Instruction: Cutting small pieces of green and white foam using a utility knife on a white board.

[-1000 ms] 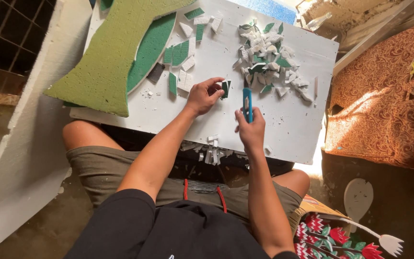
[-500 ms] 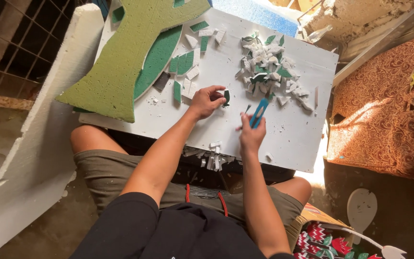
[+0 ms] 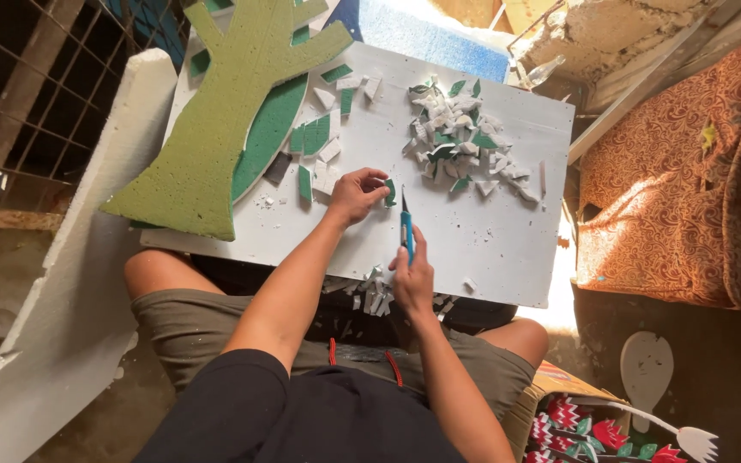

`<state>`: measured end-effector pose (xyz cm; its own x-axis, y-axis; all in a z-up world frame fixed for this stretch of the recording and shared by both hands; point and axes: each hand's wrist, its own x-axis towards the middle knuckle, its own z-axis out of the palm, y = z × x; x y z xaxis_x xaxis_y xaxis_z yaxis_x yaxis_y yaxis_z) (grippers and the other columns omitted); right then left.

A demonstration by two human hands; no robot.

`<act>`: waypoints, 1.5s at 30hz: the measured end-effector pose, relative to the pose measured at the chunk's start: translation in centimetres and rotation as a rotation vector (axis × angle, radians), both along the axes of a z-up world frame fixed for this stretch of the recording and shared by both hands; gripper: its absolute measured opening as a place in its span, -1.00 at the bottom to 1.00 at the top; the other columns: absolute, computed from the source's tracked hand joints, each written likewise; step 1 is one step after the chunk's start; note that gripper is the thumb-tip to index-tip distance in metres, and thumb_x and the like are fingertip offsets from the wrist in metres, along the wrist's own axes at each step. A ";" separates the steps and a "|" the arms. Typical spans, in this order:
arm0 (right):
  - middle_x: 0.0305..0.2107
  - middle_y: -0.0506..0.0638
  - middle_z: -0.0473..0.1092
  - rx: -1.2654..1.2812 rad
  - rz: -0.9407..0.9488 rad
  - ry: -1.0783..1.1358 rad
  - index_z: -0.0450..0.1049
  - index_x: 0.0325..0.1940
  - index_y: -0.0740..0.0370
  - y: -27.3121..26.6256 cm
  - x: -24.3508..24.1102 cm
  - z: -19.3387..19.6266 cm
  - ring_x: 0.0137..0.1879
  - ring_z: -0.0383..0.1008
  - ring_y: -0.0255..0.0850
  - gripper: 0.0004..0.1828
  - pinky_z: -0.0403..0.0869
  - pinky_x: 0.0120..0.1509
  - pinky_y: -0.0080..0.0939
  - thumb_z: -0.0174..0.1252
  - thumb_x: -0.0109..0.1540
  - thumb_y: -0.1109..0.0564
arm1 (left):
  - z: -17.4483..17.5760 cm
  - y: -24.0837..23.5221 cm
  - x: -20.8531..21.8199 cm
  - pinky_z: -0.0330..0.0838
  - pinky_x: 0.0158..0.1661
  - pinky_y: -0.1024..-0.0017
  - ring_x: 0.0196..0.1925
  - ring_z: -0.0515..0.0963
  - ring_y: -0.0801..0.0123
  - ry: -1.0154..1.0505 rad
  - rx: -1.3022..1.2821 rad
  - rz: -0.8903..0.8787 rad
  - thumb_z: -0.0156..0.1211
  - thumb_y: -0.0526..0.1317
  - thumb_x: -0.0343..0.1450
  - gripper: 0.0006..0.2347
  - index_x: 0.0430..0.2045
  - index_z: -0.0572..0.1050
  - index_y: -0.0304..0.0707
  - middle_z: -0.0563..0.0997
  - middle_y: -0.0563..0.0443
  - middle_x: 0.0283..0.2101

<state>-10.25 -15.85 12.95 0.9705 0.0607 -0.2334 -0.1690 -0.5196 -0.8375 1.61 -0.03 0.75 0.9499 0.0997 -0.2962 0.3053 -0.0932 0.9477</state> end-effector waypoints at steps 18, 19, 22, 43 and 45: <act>-0.22 0.39 0.53 -0.309 0.075 -0.134 -0.03 0.56 -0.23 0.5 1.1 -4.5 -0.19 0.57 0.42 -0.40 0.49 -0.14 0.35 -0.24 0.39 0.01 | 0.5 -0.6 0.5 0.56 -0.12 0.51 -0.22 0.71 0.55 0.100 0.122 0.028 0.43 -0.05 0.27 -0.82 -0.29 0.67 0.27 0.74 0.28 -0.34; -0.22 0.39 0.53 -0.308 0.072 -0.131 -0.03 0.56 -0.23 0.6 1.1 -4.6 -0.19 0.57 0.42 -0.40 0.49 -0.14 0.35 -0.24 0.39 0.01 | 0.3 -0.6 0.5 0.56 -0.12 0.51 -0.22 0.71 0.55 0.103 0.124 0.025 0.43 -0.05 0.27 -0.82 -0.29 0.67 0.27 0.74 0.28 -0.34; -0.27 0.39 0.53 -0.370 0.080 -0.137 -0.05 0.57 -0.21 0.8 0.8 -4.2 -0.20 0.58 0.40 -0.39 0.50 -0.15 0.35 -0.24 0.40 0.01 | 0.1 -0.6 0.4 0.56 -0.13 0.50 -0.23 0.70 0.53 0.078 0.084 0.040 0.43 -0.10 0.30 -0.84 -0.28 0.68 0.21 0.74 0.23 -0.33; -0.40 0.44 0.52 -0.458 0.128 0.140 0.03 0.49 -0.17 1.2 2.4 2.7 -0.19 0.57 0.46 -0.42 0.48 -0.08 0.34 -0.23 0.35 -0.01 | -0.5 -0.5 0.6 0.59 -0.05 0.49 -0.15 0.70 0.51 0.130 -0.186 0.084 0.59 -0.27 0.25 -0.77 -0.25 0.71 -0.07 0.76 0.06 -0.25; -0.42 0.40 0.51 -0.495 0.130 0.147 0.04 0.48 -0.23 0.9 2.7 1.9 -0.22 0.58 0.42 -0.43 0.50 -0.10 0.30 -0.23 0.34 -0.04 | -1.0 -0.6 0.8 0.59 -0.06 0.51 -0.16 0.72 0.51 0.135 -0.165 0.057 0.60 -0.25 0.26 -0.78 -0.27 0.72 -0.01 0.76 0.09 -0.26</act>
<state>-7.57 -14.97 14.82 0.9173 0.0264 -0.3973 -0.1739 -0.8710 -0.4594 2.46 -0.58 -0.26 0.8948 0.0915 -0.4369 0.4307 0.0804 0.8989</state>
